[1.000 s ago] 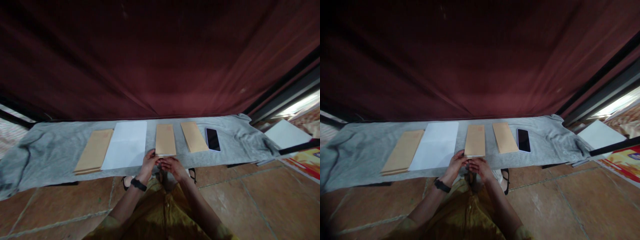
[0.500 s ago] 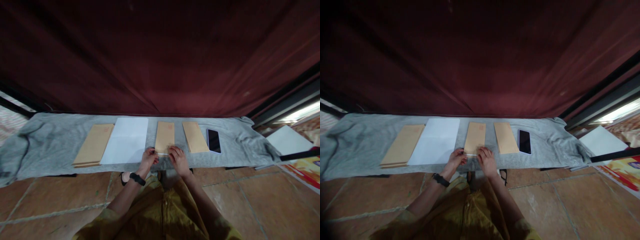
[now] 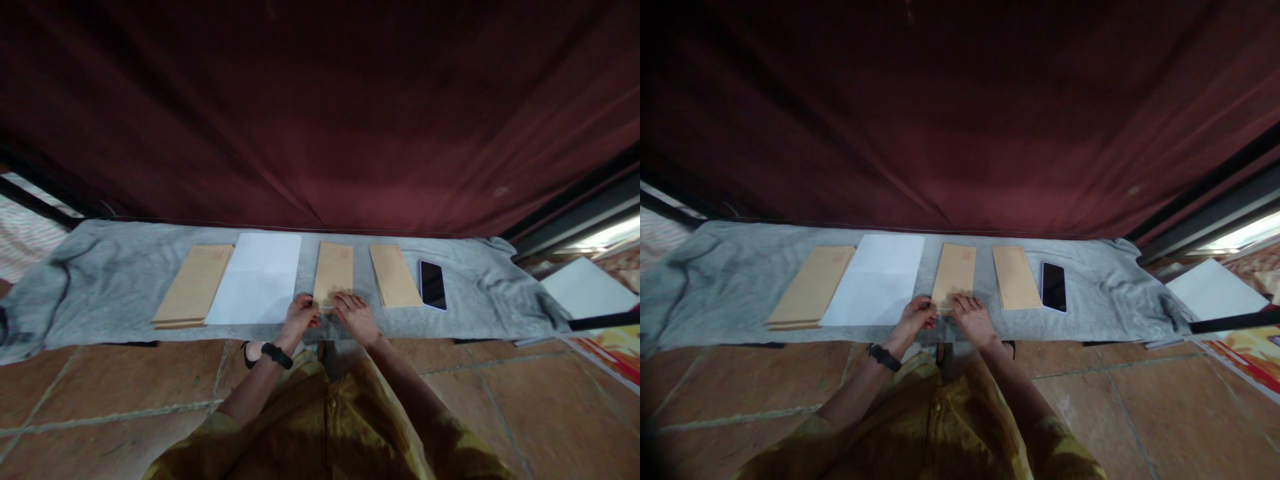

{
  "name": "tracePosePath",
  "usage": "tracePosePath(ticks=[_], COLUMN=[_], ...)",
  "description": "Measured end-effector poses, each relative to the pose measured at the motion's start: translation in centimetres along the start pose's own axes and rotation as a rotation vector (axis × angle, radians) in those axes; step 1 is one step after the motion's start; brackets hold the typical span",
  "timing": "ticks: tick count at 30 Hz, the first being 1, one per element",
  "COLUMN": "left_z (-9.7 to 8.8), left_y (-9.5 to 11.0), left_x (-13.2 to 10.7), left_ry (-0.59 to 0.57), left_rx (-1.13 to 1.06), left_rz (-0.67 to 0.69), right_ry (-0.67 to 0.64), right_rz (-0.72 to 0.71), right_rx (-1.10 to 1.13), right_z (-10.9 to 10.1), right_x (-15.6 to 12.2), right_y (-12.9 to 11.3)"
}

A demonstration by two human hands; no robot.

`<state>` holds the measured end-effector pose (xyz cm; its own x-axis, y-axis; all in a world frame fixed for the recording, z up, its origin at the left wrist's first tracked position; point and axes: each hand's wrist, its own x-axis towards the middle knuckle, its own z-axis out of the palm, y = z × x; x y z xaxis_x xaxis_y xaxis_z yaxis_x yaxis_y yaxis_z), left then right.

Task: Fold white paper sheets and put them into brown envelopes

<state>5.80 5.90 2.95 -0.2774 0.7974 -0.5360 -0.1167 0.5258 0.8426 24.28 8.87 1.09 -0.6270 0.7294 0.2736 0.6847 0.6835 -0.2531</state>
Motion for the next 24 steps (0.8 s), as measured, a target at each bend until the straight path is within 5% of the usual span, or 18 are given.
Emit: tracePosePath(ticks=[24], left_z=[-0.8], left_y=[0.5], left_x=[0.7], left_ry=[-0.076], left_rx=[0.036], left_rz=[-0.032], right_ry=[0.043], right_rz=[0.047], right_rx=[0.19], right_z=[0.5], right_x=[-1.0], right_y=[0.7])
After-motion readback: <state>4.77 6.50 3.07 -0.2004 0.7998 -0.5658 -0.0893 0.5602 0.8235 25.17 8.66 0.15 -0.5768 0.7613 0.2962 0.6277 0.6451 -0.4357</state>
